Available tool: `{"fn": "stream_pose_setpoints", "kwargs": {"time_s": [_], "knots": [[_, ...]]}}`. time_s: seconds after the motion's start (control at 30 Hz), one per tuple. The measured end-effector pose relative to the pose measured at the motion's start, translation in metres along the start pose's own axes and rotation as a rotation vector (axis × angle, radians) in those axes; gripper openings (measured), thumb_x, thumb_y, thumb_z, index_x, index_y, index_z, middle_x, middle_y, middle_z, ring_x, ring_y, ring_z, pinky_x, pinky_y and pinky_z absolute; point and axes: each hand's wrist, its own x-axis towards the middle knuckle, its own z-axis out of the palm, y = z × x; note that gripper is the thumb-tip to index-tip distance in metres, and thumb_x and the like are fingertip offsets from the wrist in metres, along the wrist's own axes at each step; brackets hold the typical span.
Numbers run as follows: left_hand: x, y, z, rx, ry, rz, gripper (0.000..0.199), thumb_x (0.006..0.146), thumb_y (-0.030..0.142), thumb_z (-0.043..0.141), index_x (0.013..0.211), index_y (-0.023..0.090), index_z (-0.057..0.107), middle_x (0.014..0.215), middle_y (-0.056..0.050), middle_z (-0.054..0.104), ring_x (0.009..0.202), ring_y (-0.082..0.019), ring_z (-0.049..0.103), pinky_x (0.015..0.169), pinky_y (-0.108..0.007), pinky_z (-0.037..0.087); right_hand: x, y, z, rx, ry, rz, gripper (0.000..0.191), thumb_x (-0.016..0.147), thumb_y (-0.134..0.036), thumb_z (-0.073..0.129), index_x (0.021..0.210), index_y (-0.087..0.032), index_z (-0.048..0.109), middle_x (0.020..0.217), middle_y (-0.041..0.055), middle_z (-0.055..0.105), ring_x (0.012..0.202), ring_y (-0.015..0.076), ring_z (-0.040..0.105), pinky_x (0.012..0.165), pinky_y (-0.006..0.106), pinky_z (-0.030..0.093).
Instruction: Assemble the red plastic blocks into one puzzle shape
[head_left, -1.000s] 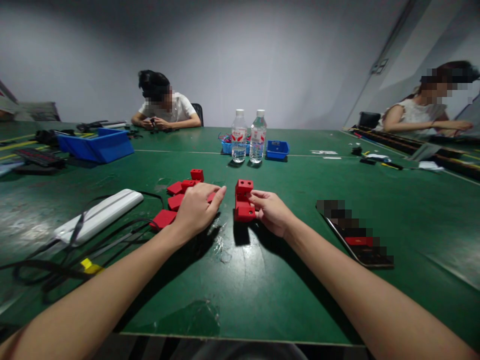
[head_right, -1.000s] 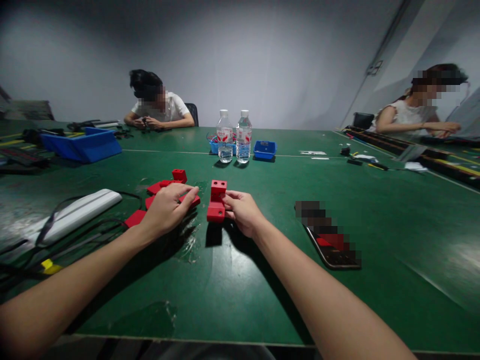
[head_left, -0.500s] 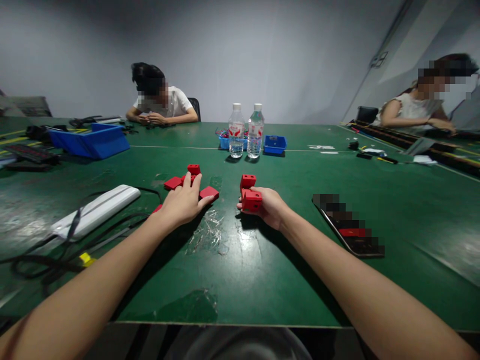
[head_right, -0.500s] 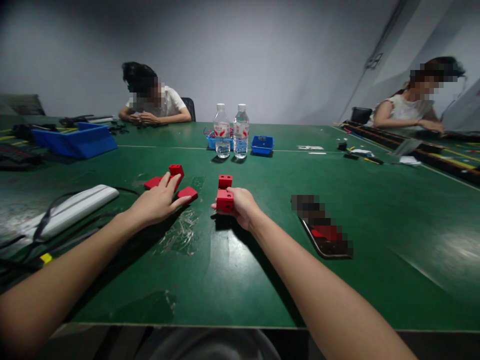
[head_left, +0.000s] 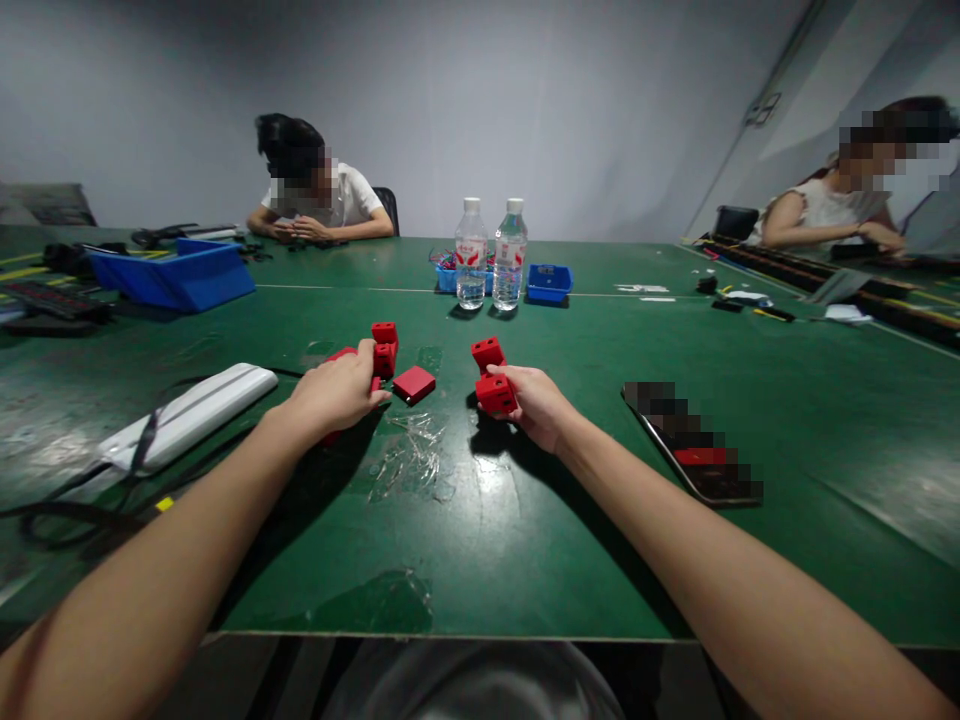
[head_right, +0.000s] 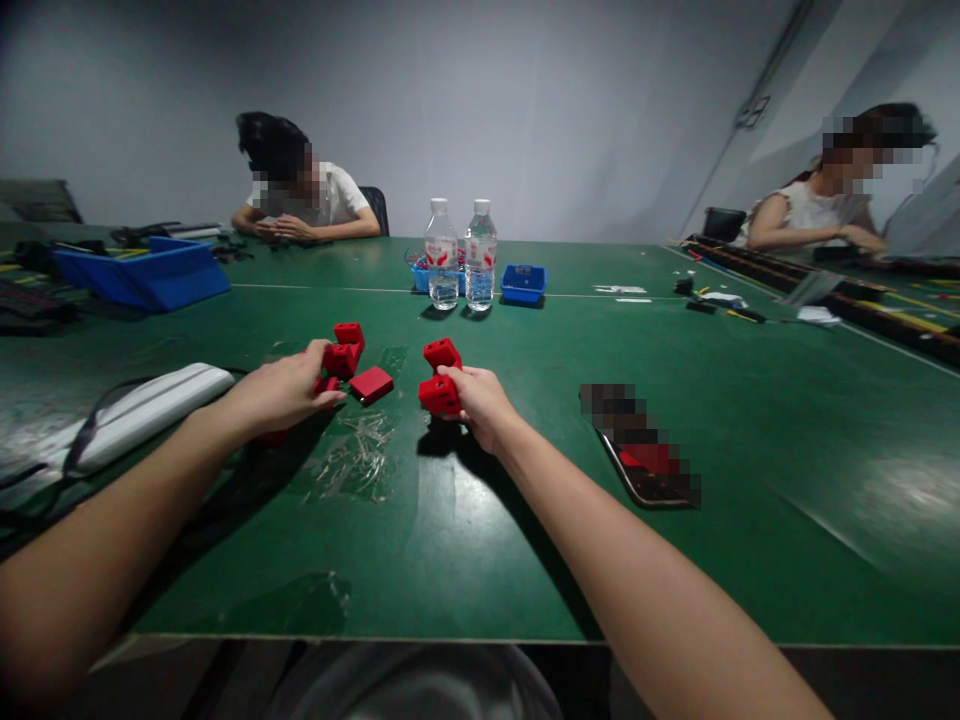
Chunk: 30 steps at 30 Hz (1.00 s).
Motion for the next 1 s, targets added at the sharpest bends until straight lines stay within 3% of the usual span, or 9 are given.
{"fn": "stream_pose_setpoints", "kwargs": {"time_s": [0.17,0.37,0.5,0.6,0.7,0.77,1.0], "knots": [[0.001,0.004,0.005,-0.086,-0.012,0.068,0.061,0.081,0.041,0.052,0.130,0.013,0.029,0.110,-0.018,0.065,0.099,-0.031,0.064,0.075,-0.034,0.046,-0.001,0.000,0.000,0.001,0.028,-0.002,0.013,0.084,-0.021,0.057,0.075,-0.013,0.061,0.051,-0.0038,0.054,0.044,0.0072,0.046,0.043,0.020,0.034],[-0.007,0.009,-0.003,-0.200,0.092,0.067,0.061,0.075,0.045,0.062,0.122,0.015,0.038,0.100,-0.017,0.067,0.092,-0.032,0.065,0.070,-0.034,0.046,-0.003,-0.002,0.001,0.052,-0.042,0.022,0.014,0.086,-0.021,0.057,0.077,-0.012,0.062,0.057,-0.0012,0.061,0.046,0.0083,0.053,0.049,0.021,0.039],[-0.009,0.012,-0.008,-0.511,0.234,0.044,0.065,0.067,0.055,0.069,0.116,0.018,0.046,0.094,-0.012,0.068,0.087,-0.029,0.066,0.073,-0.035,0.048,-0.006,-0.004,0.003,0.064,-0.093,0.045,0.016,0.090,-0.019,0.054,0.080,-0.011,0.064,0.065,0.0026,0.066,0.051,0.0097,0.059,0.052,0.021,0.043],[-0.006,0.021,-0.009,-0.888,0.265,-0.014,0.065,0.064,0.060,0.070,0.110,0.019,0.049,0.088,-0.008,0.068,0.078,-0.024,0.066,0.065,-0.033,0.051,-0.007,-0.004,0.005,0.082,-0.125,0.052,0.018,0.092,-0.019,0.051,0.081,-0.012,0.064,0.069,0.0051,0.069,0.054,0.0113,0.062,0.055,0.023,0.046],[-0.003,0.034,-0.007,-1.439,0.130,-0.071,0.058,0.069,0.060,0.067,0.105,0.019,0.048,0.081,-0.005,0.066,0.063,-0.018,0.064,0.054,-0.029,0.051,-0.006,-0.004,0.004,0.131,-0.143,0.015,0.019,0.093,-0.019,0.049,0.083,-0.012,0.064,0.071,0.0058,0.070,0.059,0.0123,0.064,0.058,0.024,0.048],[-0.001,0.044,-0.001,-1.727,0.036,-0.056,0.049,0.075,0.058,0.064,0.097,0.017,0.050,0.079,-0.004,0.066,0.060,-0.015,0.065,0.056,-0.028,0.052,-0.004,-0.004,0.002,0.163,-0.167,-0.031,0.017,0.091,-0.022,0.053,0.084,-0.013,0.065,0.073,0.0053,0.071,0.062,0.0120,0.064,0.062,0.024,0.049],[0.000,0.074,0.035,-2.029,-0.245,0.072,0.036,0.087,0.044,0.057,0.100,0.011,0.063,0.087,-0.011,0.072,0.080,-0.019,0.069,0.076,-0.032,0.056,-0.006,0.002,0.004,0.129,-0.347,-0.103,0.022,0.071,-0.033,0.074,0.084,-0.015,0.072,0.075,0.0020,0.072,0.062,0.0115,0.062,0.066,0.024,0.046]]}}
